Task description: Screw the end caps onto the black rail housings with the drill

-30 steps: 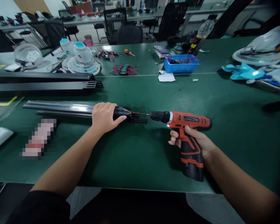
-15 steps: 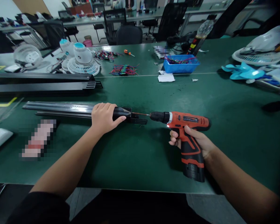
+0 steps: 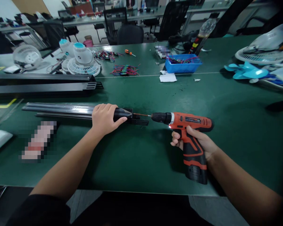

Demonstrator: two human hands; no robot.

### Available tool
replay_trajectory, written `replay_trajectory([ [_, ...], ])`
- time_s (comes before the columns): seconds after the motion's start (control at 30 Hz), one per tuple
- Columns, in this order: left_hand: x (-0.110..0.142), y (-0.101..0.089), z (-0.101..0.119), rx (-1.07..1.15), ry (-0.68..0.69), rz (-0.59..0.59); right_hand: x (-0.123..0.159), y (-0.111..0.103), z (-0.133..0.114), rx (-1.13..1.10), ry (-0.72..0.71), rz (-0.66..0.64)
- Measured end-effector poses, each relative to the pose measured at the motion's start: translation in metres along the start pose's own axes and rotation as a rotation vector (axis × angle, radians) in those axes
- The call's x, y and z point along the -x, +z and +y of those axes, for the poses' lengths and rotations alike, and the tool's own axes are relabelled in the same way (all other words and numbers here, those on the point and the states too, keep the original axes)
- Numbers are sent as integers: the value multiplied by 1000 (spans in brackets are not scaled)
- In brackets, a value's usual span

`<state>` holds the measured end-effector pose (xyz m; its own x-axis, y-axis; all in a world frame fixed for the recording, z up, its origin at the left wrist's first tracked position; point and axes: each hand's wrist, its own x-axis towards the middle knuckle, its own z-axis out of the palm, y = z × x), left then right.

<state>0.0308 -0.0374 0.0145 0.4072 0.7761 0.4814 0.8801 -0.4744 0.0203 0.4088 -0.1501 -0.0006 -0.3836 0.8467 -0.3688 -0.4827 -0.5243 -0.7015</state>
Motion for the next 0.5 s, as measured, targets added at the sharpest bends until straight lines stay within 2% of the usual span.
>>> replay_trajectory([
  [0.5,0,-2,1,8,-6,-7,1,1,-2,23,9,19],
])
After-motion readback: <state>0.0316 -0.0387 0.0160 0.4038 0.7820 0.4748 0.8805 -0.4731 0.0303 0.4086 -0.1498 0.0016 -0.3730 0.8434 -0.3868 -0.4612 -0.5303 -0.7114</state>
